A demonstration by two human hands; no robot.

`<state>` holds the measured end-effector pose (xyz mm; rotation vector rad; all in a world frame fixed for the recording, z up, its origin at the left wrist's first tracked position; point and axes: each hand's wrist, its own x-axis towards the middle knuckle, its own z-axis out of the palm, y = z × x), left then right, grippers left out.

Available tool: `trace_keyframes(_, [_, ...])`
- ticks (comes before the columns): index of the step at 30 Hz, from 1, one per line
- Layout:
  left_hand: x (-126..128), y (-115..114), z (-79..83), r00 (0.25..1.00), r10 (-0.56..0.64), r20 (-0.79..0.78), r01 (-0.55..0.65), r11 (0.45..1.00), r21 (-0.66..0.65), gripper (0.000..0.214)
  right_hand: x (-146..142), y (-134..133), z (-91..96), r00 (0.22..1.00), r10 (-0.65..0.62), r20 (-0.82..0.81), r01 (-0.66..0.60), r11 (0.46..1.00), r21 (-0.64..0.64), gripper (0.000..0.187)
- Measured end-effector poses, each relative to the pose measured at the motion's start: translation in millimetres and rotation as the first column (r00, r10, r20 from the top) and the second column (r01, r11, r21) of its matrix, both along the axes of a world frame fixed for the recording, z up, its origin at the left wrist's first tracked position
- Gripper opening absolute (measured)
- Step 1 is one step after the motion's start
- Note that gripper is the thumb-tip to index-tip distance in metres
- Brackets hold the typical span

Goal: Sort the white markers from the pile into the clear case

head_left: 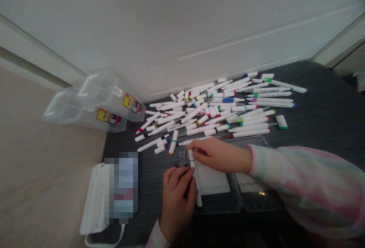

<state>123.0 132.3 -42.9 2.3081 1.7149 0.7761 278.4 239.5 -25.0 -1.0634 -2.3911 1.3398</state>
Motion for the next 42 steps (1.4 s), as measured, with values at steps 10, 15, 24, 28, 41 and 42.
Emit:
trace_keyframes(10, [0,-1,3.0,1.0,0.024,-0.013,-0.024,0.999,0.021,0.021,-1,1,2.5,0.999,-0.017,-0.036,0.015,0.998,-0.054,0.028])
trace_keyframes(15, [-4,-2,-0.8,0.999,0.002,-0.046,-0.001,1.0,0.012,0.023,-1,0,1.2,0.997,-0.034,-0.067,0.031,0.998,-0.047,0.029])
trace_keyframes(24, [-9,-2,-7.8,0.996,-0.032,-0.085,0.036,0.998,0.047,0.023,0,1,1.9,0.998,0.043,-0.052,-0.041,0.998,0.053,0.025])
trace_keyframes(28, [-13,1,-5.0,0.999,-0.024,-0.049,0.027,0.998,0.05,0.016,0,2,1.6,0.995,0.086,-0.046,-0.081,0.992,0.094,0.025])
trace_keyframes(41, [-1,46,15.7,0.999,-0.031,0.009,0.03,0.989,0.145,0.015,3,3,7.3,0.992,0.127,-0.014,-0.122,0.975,0.186,0.027])
trace_keyframes(42, [-1,47,14.4,0.999,-0.046,0.003,0.045,0.986,0.158,0.015,3,3,7.6,0.993,0.118,-0.006,-0.115,0.977,0.181,0.028])
